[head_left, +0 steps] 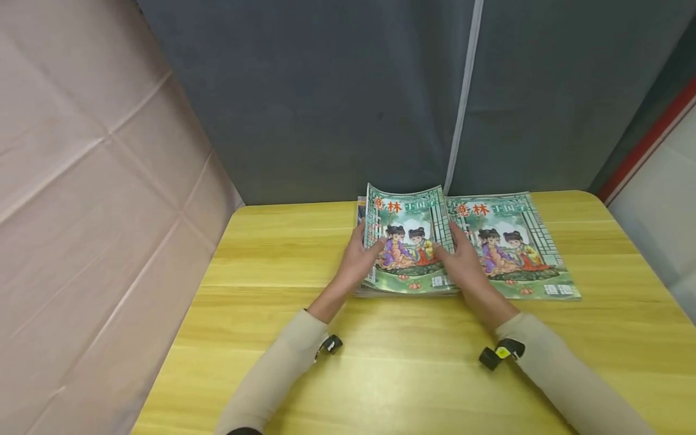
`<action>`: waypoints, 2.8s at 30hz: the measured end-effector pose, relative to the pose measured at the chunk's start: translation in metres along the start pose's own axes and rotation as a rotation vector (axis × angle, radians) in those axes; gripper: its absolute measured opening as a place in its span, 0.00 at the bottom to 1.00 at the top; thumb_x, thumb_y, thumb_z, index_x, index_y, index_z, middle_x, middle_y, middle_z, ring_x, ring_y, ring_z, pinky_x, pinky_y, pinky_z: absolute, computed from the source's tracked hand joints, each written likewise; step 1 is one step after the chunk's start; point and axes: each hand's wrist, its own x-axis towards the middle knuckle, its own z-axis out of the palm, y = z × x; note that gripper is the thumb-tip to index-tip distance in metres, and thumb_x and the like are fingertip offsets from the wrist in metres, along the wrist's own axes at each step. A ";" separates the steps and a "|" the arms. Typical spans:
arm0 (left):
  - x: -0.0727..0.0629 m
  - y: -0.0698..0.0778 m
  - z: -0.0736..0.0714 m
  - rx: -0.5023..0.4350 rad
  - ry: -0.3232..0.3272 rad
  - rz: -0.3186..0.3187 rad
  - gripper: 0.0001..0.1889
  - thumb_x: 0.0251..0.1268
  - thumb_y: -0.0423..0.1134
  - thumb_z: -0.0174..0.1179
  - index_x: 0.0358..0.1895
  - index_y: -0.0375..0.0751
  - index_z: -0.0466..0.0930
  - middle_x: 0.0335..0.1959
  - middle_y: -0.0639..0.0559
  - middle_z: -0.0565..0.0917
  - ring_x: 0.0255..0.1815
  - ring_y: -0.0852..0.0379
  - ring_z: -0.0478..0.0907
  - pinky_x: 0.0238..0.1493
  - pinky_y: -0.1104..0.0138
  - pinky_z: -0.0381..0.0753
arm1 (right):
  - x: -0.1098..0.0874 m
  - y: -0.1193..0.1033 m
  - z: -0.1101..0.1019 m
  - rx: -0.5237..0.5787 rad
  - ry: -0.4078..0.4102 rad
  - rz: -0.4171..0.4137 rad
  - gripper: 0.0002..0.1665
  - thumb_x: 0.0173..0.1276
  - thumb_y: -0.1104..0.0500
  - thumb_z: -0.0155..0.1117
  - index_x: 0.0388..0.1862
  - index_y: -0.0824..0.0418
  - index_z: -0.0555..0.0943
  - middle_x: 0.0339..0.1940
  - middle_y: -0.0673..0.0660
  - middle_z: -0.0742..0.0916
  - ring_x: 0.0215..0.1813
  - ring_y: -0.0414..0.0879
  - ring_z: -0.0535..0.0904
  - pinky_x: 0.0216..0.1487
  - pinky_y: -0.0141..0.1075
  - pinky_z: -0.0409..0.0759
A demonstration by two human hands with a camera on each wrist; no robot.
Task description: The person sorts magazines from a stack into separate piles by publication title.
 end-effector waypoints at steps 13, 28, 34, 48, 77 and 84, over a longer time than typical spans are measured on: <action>0.005 0.023 0.024 -0.163 -0.008 0.021 0.42 0.68 0.22 0.51 0.86 0.41 0.50 0.86 0.41 0.58 0.85 0.40 0.59 0.84 0.49 0.66 | 0.000 -0.006 -0.019 0.035 0.010 -0.068 0.44 0.85 0.60 0.51 0.90 0.55 0.42 0.91 0.60 0.49 0.90 0.61 0.44 0.89 0.58 0.47; 0.008 0.048 0.074 -0.292 -0.040 0.023 0.42 0.66 0.20 0.51 0.84 0.43 0.56 0.85 0.42 0.60 0.70 0.48 0.74 0.64 0.61 0.82 | -0.015 0.014 -0.079 0.025 0.092 0.005 0.37 0.88 0.57 0.43 0.90 0.48 0.47 0.90 0.56 0.53 0.89 0.61 0.48 0.66 0.37 0.80; 0.003 0.055 0.102 -0.334 -0.064 0.042 0.42 0.63 0.18 0.50 0.82 0.40 0.58 0.81 0.41 0.67 0.63 0.49 0.78 0.63 0.63 0.83 | -0.022 0.028 -0.109 -0.079 0.124 -0.009 0.36 0.88 0.55 0.42 0.89 0.48 0.49 0.89 0.58 0.57 0.83 0.54 0.66 0.49 0.17 0.78; -0.001 0.060 0.145 -0.319 -0.096 -0.016 0.45 0.59 0.16 0.51 0.82 0.43 0.57 0.81 0.46 0.66 0.77 0.53 0.68 0.66 0.63 0.77 | -0.035 0.046 -0.144 -0.044 0.148 0.062 0.35 0.88 0.52 0.43 0.89 0.44 0.50 0.88 0.52 0.57 0.87 0.43 0.60 0.54 0.11 0.71; -0.010 0.070 0.199 -0.531 -0.037 -0.166 0.53 0.48 0.11 0.50 0.82 0.49 0.54 0.80 0.47 0.65 0.76 0.47 0.69 0.55 0.63 0.84 | -0.033 0.070 -0.198 -0.159 0.141 -0.032 0.34 0.88 0.50 0.47 0.88 0.43 0.56 0.86 0.49 0.64 0.61 0.11 0.70 0.51 0.10 0.71; -0.011 0.068 0.204 -0.566 -0.048 -0.156 0.52 0.44 0.10 0.48 0.78 0.49 0.57 0.72 0.44 0.72 0.72 0.44 0.73 0.78 0.53 0.75 | -0.028 0.078 -0.203 -0.171 0.131 -0.017 0.33 0.87 0.49 0.47 0.87 0.41 0.57 0.85 0.49 0.65 0.58 0.09 0.70 0.49 0.10 0.72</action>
